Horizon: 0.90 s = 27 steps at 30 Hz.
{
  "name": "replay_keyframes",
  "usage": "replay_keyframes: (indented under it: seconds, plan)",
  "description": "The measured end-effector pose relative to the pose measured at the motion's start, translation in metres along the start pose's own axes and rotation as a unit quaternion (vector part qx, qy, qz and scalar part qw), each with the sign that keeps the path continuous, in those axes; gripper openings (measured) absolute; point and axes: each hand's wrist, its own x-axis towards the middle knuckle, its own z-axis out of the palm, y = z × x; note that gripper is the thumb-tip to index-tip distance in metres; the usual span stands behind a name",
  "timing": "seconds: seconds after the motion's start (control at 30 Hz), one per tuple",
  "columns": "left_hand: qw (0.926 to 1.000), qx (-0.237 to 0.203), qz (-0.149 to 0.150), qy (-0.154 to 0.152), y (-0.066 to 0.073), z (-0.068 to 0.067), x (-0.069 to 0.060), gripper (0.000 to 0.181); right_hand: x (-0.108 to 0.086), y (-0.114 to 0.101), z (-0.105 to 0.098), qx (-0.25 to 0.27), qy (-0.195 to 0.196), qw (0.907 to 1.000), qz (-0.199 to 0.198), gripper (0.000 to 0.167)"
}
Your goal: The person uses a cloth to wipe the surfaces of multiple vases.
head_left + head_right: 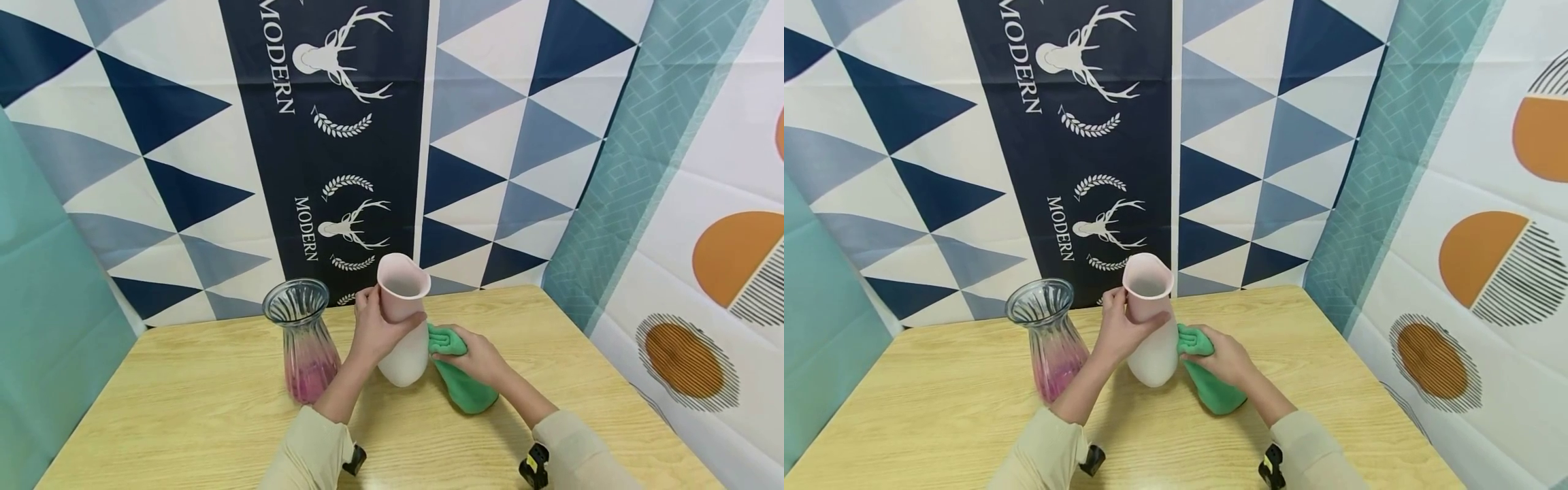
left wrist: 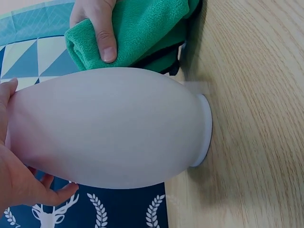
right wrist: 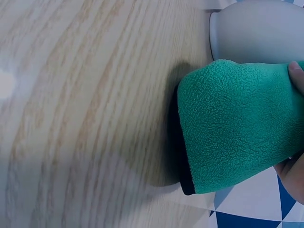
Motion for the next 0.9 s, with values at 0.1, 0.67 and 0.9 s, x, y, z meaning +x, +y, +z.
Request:
replay_keyframes:
  seconds: [0.1, 0.67, 0.9]
  plan:
    - [0.9999, 0.013, -0.001, -0.002, 0.000, 0.000, 0.000, 0.087, 0.000, -0.001, -0.003, 0.000, -0.007, 1.0000, -0.001, 0.054]
    - [0.9996, 0.008, 0.022, 0.016, 0.003, -0.003, 0.002, 0.088, 0.029, -0.036, -0.041, 0.094, 0.093, 0.9910, -0.016, 0.056]
    - [0.9994, 0.004, 0.032, 0.014, 0.002, -0.005, 0.001, 0.081, 0.037, -0.049, -0.045, 0.092, 0.106, 0.9886, -0.054, 0.055]
